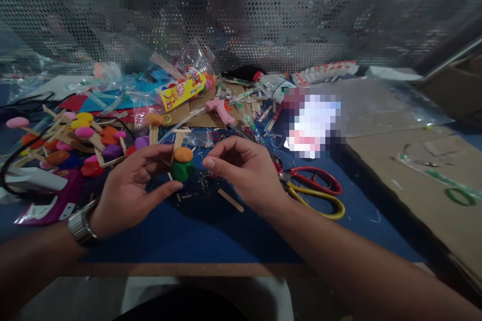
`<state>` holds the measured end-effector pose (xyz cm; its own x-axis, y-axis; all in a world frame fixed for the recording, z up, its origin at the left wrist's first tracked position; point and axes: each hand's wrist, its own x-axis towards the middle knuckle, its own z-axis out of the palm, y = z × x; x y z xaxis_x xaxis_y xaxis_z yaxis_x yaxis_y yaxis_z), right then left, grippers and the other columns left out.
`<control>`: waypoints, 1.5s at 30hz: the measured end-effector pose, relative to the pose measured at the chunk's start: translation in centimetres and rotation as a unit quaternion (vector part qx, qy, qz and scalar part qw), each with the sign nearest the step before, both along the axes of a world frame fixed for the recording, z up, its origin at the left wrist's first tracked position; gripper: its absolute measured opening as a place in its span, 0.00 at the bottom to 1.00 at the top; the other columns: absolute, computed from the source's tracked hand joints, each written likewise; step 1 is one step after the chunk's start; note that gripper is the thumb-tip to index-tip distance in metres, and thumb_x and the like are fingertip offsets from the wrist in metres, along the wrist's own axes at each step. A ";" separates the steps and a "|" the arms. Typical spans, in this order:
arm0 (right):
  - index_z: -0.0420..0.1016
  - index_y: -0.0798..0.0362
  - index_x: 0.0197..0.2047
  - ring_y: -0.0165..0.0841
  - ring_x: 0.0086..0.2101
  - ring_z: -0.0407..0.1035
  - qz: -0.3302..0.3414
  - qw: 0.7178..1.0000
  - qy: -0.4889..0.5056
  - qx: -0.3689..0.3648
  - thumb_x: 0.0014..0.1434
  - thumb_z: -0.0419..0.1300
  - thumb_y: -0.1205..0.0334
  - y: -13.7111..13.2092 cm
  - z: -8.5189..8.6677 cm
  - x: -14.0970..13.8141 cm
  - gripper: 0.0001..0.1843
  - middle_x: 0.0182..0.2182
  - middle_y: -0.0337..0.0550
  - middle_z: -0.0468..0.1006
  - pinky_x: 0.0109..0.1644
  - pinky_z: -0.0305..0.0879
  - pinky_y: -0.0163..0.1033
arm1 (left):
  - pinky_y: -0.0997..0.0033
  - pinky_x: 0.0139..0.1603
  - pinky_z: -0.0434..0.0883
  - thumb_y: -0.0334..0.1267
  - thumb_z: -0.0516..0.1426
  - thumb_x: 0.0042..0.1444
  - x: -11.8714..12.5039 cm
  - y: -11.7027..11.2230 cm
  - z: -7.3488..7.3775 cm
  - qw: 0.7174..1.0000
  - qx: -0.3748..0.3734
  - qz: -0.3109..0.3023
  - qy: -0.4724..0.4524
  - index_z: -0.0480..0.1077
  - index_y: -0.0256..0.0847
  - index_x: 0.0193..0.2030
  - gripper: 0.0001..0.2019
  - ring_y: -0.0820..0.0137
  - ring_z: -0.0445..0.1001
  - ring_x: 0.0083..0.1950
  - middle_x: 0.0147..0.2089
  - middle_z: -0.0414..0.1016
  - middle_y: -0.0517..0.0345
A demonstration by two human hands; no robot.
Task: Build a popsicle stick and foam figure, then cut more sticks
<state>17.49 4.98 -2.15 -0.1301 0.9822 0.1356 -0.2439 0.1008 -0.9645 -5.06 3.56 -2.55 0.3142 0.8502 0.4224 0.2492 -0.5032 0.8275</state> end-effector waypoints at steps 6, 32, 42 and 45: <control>0.84 0.49 0.28 0.27 0.24 0.73 -0.011 0.999 -0.039 -0.026 0.43 0.80 0.45 -0.1 0.1 0.1 0.19 0.24 0.38 0.82 0.29 0.71 0.35 | 0.61 0.57 0.83 0.39 0.70 0.57 0.0 -0.1 0.2 1.000 0.009 0.007 0.008 0.71 0.44 0.61 0.25 0.59 0.84 0.54 0.56 0.81 0.47; 0.79 0.49 0.43 0.38 0.35 0.78 0.069 0.985 -0.145 -0.058 0.42 0.80 0.51 -1.1 0.0 -0.6 0.26 0.36 0.42 0.84 0.40 0.77 0.43 | 0.62 0.56 0.80 0.40 0.67 0.60 0.7 0.1 0.4 0.985 0.120 0.016 0.125 0.73 0.43 0.59 0.21 0.62 0.83 0.52 0.54 0.83 0.50; 0.77 0.50 0.53 0.35 0.38 0.78 0.009 0.993 -0.103 -0.064 0.44 0.79 0.53 0.2 -0.4 0.1 0.34 0.45 0.45 0.82 0.43 0.79 0.44 | 0.62 0.57 0.80 0.35 0.63 0.62 0.5 -0.6 1.3 0.969 0.184 0.008 0.165 0.69 0.44 0.65 0.24 0.62 0.81 0.54 0.59 0.78 0.48; 0.75 0.48 0.56 0.35 0.41 0.77 -0.013 0.995 -0.087 -0.045 0.47 0.78 0.55 0.6 -0.4 0.5 0.34 0.45 0.44 0.79 0.45 0.80 0.43 | 0.68 0.44 0.80 0.32 0.64 0.61 0.3 -0.9 1.7 0.979 0.175 0.002 0.107 0.72 0.44 0.57 0.17 0.70 0.80 0.39 0.47 0.79 0.54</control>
